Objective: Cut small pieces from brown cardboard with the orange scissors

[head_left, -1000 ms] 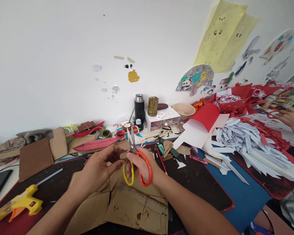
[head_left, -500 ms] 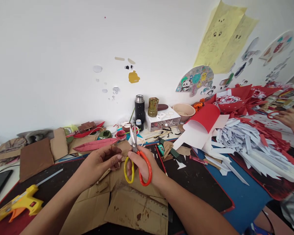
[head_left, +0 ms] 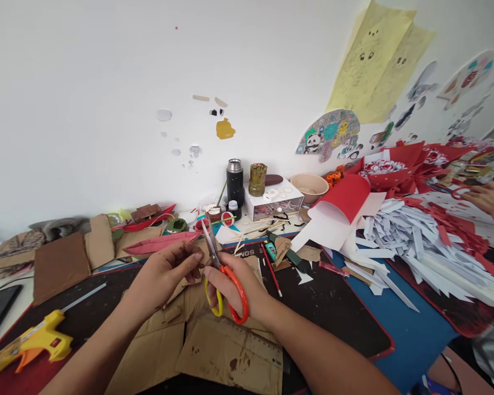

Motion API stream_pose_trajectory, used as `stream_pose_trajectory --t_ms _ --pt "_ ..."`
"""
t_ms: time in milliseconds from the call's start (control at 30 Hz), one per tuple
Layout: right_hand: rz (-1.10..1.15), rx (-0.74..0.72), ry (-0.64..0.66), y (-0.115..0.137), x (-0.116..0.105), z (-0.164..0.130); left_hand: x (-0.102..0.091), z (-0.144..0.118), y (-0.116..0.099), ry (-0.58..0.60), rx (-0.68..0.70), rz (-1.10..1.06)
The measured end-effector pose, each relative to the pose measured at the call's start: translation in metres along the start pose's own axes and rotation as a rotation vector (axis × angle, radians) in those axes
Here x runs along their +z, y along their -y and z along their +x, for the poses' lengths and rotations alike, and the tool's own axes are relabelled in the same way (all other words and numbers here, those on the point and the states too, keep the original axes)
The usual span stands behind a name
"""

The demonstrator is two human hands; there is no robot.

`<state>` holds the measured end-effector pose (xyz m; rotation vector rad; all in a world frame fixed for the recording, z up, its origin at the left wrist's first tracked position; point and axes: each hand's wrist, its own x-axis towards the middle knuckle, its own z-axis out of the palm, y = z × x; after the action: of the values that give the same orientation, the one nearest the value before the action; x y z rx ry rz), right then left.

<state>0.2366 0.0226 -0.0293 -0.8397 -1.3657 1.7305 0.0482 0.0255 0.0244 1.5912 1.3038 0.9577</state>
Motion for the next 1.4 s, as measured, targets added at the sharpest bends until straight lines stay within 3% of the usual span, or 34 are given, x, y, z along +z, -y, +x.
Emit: stream_pose_trajectory --t_ms 200,400,900,1400 --pt "-0.01 -0.026 -0.011 0.001 -0.002 0.0 -0.01 0.002 0.003 -0.129 -0.025 -0.05" --pt "-0.305 -0.038 0.016 -0.003 -0.003 -0.007 -0.015 0.003 0.003 -0.16 -0.01 -0.089" --pt "-0.513 -0.15 -0.011 -0.004 -0.004 -0.009 -0.011 0.003 0.0 -0.15 -0.048 -0.177" --pt "-0.569 -0.136 -0.015 0.0 -0.003 -0.009 -0.01 0.003 0.002 -0.106 -0.061 -0.189"
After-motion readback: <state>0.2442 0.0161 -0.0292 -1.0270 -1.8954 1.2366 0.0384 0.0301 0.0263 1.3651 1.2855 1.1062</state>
